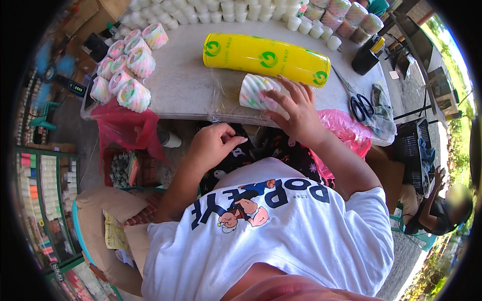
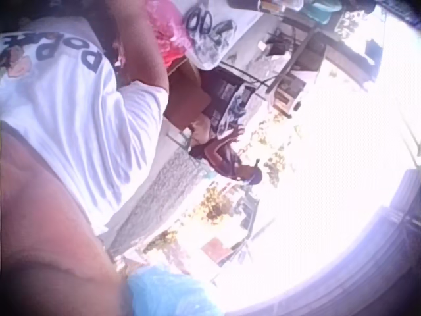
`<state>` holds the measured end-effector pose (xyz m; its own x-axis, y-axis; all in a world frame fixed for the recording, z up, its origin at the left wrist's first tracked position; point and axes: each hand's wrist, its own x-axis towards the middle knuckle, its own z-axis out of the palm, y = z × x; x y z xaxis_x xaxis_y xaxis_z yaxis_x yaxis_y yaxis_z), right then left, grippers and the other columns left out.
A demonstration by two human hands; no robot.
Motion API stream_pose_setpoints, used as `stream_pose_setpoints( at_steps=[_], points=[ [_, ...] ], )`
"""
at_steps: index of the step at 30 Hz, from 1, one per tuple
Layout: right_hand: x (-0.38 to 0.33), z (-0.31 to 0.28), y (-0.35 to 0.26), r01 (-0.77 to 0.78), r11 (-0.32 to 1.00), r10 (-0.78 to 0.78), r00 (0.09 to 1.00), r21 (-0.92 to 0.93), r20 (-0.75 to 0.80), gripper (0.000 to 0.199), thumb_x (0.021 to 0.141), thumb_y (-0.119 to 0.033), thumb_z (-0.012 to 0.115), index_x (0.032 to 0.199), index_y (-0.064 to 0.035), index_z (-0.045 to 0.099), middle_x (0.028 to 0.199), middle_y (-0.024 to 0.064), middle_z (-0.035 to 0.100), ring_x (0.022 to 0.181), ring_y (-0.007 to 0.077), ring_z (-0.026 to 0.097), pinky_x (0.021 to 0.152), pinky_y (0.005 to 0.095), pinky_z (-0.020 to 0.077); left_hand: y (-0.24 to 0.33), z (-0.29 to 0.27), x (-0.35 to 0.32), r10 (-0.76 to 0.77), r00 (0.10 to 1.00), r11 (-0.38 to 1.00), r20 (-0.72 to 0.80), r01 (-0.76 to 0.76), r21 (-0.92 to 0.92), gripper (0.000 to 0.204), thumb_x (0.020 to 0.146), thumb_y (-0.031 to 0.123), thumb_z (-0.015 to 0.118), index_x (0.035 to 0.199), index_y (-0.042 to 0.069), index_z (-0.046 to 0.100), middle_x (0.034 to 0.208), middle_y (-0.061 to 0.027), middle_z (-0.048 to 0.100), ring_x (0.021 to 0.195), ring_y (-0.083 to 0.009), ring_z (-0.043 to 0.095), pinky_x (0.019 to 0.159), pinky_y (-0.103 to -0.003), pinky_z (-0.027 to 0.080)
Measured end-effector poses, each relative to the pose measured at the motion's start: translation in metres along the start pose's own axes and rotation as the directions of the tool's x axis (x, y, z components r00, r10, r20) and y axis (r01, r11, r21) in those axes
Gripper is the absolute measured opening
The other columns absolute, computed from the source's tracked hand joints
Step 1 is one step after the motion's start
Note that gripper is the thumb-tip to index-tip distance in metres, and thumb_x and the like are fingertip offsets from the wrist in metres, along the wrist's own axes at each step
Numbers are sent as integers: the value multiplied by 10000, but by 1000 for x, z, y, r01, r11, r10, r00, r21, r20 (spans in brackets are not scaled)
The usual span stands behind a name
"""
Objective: The person wraps small cylindrical candles in clear plastic bags, ties the bags with string, and trims the excess string with scissors. They repeat this process for multiple candles, placing the finished items on the table.
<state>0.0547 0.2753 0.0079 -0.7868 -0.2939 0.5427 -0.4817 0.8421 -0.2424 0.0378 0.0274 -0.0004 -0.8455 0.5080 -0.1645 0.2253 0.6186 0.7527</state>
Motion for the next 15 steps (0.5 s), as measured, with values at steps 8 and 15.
stream_pose_setpoints(
  at_steps=[8,15],
  points=[
    [-40,-7,0,156,978,-165,985,-137,-58,428,732,-245,691,1142,-252,572,1280,93,485,1198,288,438,982,515,319,26,-20,94,821,558,563,-117,-760,325,491,747,129,725,1204,90,548,1242,-84,557,1167,-281,505,997,-389,394],
    [-89,6,26,202,908,-185,979,-368,82,311,736,-187,620,1044,-194,581,1291,49,502,1255,291,409,1035,588,232,20,-20,109,838,535,539,-104,-783,310,461,754,174,728,1178,100,564,1246,-89,548,1141,-292,521,977,-389,408]
  ],
)
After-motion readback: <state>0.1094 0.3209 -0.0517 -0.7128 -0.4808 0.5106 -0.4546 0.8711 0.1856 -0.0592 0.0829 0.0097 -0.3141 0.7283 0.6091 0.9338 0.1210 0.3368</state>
